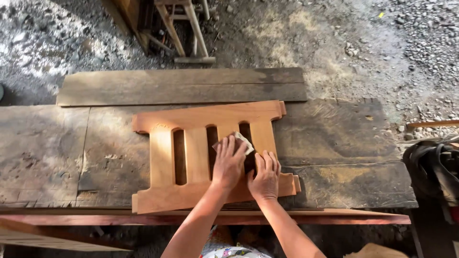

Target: The person sands a wooden piece with cutouts using a sanding block. They hold the piece steady with one hand while rubbing the sanding block over the surface and edges with the other hand.

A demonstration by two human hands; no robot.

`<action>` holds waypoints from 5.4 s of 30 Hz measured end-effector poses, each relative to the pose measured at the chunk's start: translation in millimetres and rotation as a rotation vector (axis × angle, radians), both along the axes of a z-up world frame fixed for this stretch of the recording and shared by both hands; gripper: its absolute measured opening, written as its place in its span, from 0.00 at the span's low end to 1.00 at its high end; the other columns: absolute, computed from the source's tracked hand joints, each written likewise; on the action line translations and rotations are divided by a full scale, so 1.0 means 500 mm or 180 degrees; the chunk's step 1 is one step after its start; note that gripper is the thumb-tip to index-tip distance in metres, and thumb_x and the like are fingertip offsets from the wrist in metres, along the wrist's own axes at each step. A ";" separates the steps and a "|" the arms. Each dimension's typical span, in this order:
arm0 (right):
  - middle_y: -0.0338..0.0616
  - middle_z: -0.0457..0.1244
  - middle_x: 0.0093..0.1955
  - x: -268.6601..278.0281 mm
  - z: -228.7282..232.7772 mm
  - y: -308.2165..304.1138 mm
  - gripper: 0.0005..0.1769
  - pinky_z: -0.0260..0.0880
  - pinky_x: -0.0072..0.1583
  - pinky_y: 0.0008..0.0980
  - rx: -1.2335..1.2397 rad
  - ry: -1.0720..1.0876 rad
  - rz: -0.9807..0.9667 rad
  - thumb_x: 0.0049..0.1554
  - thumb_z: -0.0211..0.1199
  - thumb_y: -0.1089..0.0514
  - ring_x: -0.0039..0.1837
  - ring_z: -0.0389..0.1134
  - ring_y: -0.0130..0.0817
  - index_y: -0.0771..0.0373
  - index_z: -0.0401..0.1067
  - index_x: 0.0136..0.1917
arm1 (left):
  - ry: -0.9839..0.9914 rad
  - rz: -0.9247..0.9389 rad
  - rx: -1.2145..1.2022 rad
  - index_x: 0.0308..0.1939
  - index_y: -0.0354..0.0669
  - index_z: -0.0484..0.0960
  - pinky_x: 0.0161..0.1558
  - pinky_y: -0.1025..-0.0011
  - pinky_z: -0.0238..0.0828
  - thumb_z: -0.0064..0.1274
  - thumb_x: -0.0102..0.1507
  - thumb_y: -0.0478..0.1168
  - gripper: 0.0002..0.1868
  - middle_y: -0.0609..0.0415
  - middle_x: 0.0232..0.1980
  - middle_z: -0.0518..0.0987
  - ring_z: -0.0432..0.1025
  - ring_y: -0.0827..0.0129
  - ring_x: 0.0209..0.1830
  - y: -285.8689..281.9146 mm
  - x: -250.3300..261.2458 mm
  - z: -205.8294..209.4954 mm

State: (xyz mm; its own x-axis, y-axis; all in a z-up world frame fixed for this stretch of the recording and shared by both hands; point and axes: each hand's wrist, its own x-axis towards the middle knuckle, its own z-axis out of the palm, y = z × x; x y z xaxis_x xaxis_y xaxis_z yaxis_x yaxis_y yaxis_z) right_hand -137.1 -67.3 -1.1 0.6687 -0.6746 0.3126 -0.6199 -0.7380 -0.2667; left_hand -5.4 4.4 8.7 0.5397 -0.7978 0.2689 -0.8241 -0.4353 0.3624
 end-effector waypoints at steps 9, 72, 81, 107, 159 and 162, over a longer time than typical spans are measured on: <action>0.44 0.57 0.69 0.001 -0.002 0.009 0.36 0.53 0.73 0.46 0.0064 0.0039 -0.0014 0.42 0.61 0.55 0.76 0.55 0.45 0.56 0.69 0.66 | -0.0466 -0.0070 -0.0427 0.64 0.59 0.79 0.69 0.44 0.59 0.50 0.67 0.49 0.20 0.34 0.72 0.67 0.62 0.37 0.73 -0.090 0.172 -0.064; 0.51 0.58 0.70 -0.008 -0.009 -0.001 0.24 0.52 0.73 0.49 0.0214 -0.0427 0.0216 0.66 0.46 0.46 0.75 0.56 0.52 0.60 0.70 0.66 | -0.1711 0.0388 0.0361 0.51 0.59 0.75 0.56 0.58 0.66 0.60 0.60 0.45 0.17 0.54 0.60 0.74 0.68 0.56 0.57 0.039 0.300 0.017; 0.53 0.57 0.71 -0.004 0.025 0.007 0.22 0.52 0.74 0.50 0.0223 -0.0443 0.0299 0.67 0.49 0.47 0.76 0.55 0.54 0.60 0.69 0.67 | -0.0037 -0.0285 0.0263 0.68 0.57 0.73 0.76 0.44 0.52 0.42 0.71 0.53 0.22 0.48 0.75 0.68 0.57 0.49 0.79 -0.230 0.099 -0.094; 0.51 0.55 0.70 -0.010 0.015 0.010 0.23 0.51 0.73 0.53 0.0193 -0.0224 0.0293 0.66 0.49 0.46 0.75 0.55 0.54 0.61 0.68 0.67 | -0.0858 -0.0234 -0.0479 0.58 0.62 0.78 0.65 0.46 0.66 0.52 0.66 0.50 0.16 0.52 0.65 0.76 0.69 0.52 0.68 -0.020 0.217 -0.088; 0.56 0.57 0.72 -0.006 0.038 0.000 0.27 0.51 0.75 0.58 0.0631 -0.0445 0.0284 0.63 0.52 0.42 0.77 0.53 0.57 0.61 0.70 0.66 | 0.0370 -0.1259 0.0795 0.74 0.55 0.67 0.77 0.47 0.45 0.38 0.73 0.44 0.23 0.51 0.79 0.58 0.50 0.50 0.80 -0.338 0.109 -0.005; 0.61 0.58 0.70 0.000 0.075 0.009 0.32 0.49 0.75 0.57 0.0658 -0.0546 0.0354 0.66 0.46 0.38 0.76 0.54 0.58 0.67 0.72 0.65 | 0.0102 -0.0938 -0.0146 0.57 0.53 0.77 0.66 0.53 0.61 0.51 0.67 0.41 0.14 0.54 0.75 0.64 0.60 0.54 0.72 -0.202 0.205 0.045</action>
State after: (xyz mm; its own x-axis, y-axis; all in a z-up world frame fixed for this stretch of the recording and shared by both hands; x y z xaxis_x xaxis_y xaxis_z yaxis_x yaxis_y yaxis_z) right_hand -136.9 -62.9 36.5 0.6914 -0.6612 0.2912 -0.4709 -0.7181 -0.5124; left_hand 97.1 -96.4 31.1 0.2954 -0.9088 0.2948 -0.9003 -0.1616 0.4041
